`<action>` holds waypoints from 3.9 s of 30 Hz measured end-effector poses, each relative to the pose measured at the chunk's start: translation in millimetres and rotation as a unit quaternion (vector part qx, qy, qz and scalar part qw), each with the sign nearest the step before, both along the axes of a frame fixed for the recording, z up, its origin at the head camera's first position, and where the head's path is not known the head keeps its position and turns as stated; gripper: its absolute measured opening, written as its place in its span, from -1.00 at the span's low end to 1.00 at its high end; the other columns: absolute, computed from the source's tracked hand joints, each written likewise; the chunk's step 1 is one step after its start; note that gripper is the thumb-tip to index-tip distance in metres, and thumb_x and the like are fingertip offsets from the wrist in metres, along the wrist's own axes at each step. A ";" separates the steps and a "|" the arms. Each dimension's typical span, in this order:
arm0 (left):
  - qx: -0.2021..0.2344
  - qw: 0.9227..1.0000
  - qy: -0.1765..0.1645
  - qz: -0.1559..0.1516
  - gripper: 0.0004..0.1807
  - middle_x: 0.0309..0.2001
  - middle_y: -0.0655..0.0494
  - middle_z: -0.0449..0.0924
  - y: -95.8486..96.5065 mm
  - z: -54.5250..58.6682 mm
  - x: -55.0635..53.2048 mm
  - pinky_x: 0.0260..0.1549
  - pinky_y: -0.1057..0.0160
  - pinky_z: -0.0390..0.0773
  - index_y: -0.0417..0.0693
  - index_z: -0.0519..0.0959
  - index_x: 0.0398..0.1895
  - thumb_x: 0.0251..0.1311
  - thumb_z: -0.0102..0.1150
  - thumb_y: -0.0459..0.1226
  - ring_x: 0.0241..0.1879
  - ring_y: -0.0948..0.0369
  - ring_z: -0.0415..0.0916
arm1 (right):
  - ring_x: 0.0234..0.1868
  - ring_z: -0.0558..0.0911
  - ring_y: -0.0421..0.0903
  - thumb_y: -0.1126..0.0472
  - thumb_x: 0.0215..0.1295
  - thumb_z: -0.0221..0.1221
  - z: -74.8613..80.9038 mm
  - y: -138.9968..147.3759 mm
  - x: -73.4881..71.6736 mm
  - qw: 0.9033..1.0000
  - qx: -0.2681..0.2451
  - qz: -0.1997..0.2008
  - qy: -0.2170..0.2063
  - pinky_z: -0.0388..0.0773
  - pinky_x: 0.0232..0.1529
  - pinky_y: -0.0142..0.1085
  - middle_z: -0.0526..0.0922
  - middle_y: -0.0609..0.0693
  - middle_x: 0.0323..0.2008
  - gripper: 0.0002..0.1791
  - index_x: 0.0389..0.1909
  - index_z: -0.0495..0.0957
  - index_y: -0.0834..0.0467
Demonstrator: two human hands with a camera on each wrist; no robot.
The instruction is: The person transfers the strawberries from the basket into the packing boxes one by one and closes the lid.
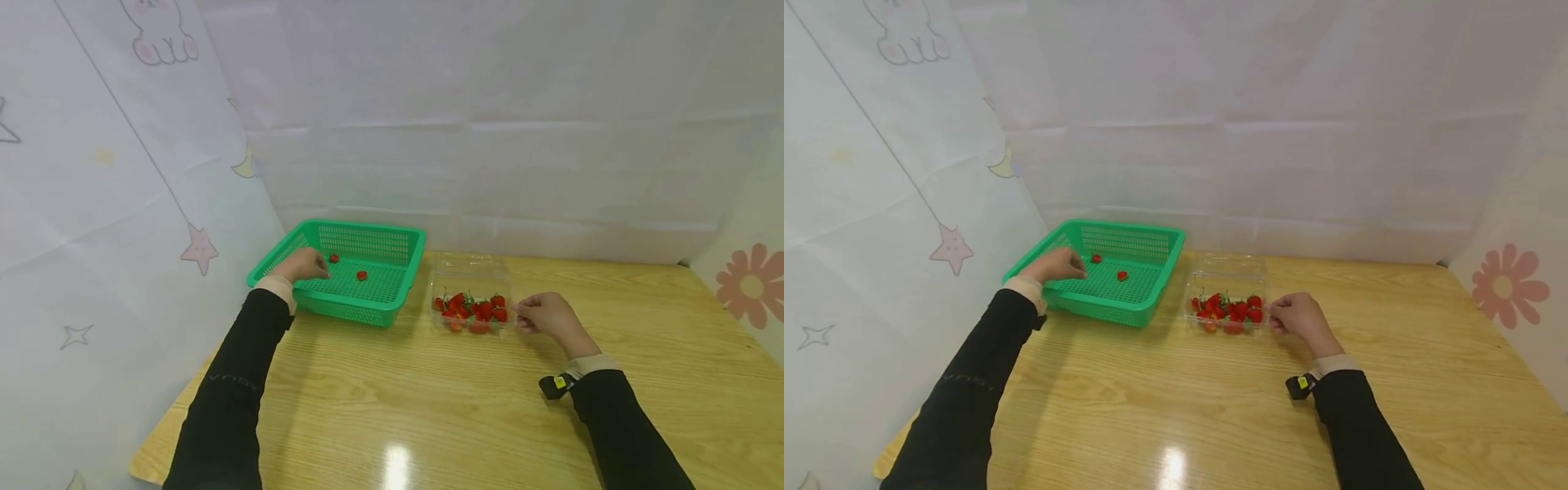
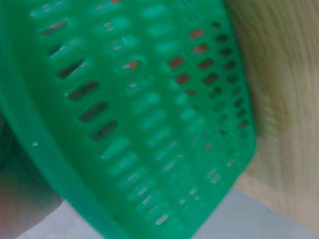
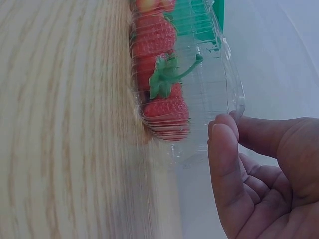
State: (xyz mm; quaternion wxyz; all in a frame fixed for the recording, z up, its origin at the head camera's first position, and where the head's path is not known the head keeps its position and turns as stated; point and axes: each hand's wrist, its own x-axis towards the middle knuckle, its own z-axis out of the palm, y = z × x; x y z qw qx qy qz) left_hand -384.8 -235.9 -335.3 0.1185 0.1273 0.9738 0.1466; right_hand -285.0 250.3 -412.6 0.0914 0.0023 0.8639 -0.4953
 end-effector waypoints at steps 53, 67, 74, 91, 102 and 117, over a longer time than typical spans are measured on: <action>-0.071 0.989 -0.132 -0.009 -0.61 0.24 -0.21 0.40 -16.5 -19.5 -10.0 0.13 -0.12 0.39 -0.17 0.56 0.15 0.40 0.07 -0.15 0.25 -0.18 0.29 | -0.30 0.67 0.08 0.23 0.48 0.05 2.4 -2.4 2.3 1.000 -0.007 -0.003 0.000 0.65 -0.28 -0.17 0.65 0.14 -0.36 -0.63 0.04 0.49 0.50; 0.100 0.993 -0.018 -0.059 -0.59 -0.08 -0.05 0.60 41.7 18.5 -0.3 -0.07 0.03 0.52 -0.20 0.55 0.09 0.23 0.31 -0.20 -0.09 0.04 0.54 | -0.26 0.67 0.09 0.22 0.50 0.02 2.4 2.0 0.3 1.000 0.006 0.003 0.005 0.65 -0.27 -0.18 0.65 0.23 -0.28 -0.60 0.09 0.46 0.51; 0.121 0.984 0.004 -0.131 -0.54 -0.07 0.06 0.59 105.7 22.8 15.6 -0.29 0.19 0.52 -0.09 0.54 0.14 0.21 0.33 -0.13 -0.19 0.13 0.52 | -0.29 0.67 0.08 0.18 0.50 0.04 -1.0 1.1 0.1 1.000 0.005 0.001 -0.007 0.65 -0.26 -0.16 0.64 0.25 -0.29 -0.59 0.07 0.46 0.49; 0.095 0.955 0.053 -0.275 -0.56 -0.12 0.16 0.57 228.1 -6.4 44.1 -0.30 0.38 0.45 -0.10 0.56 0.11 0.22 0.32 -0.12 -0.26 0.28 0.47 | -0.29 0.66 0.06 0.19 0.50 0.04 0.7 5.4 1.3 1.000 0.005 0.003 0.000 0.65 -0.27 -0.18 0.64 0.21 -0.32 -0.60 0.04 0.48 0.50; 0.099 0.965 0.058 -0.235 -0.59 -0.15 0.19 0.58 288.9 -38.1 57.5 -0.36 0.48 0.45 -0.13 0.58 0.07 0.19 0.35 -0.16 -0.31 0.33 0.47 | -0.30 0.67 0.04 0.18 0.50 0.03 2.7 8.1 1.3 1.000 0.011 -0.002 0.002 0.65 -0.28 -0.18 0.65 0.26 -0.28 -0.57 0.07 0.47 0.51; 0.105 0.969 0.073 -0.210 -0.62 -0.13 0.16 0.58 302.9 -75.0 40.9 -0.32 0.48 0.44 -0.09 0.60 0.04 0.18 0.36 -0.17 -0.27 0.31 0.47 | -0.31 0.67 0.06 0.19 0.50 0.03 4.1 8.1 0.5 1.000 0.010 0.001 0.012 0.65 -0.30 -0.17 0.65 0.23 -0.32 -0.59 0.04 0.49 0.51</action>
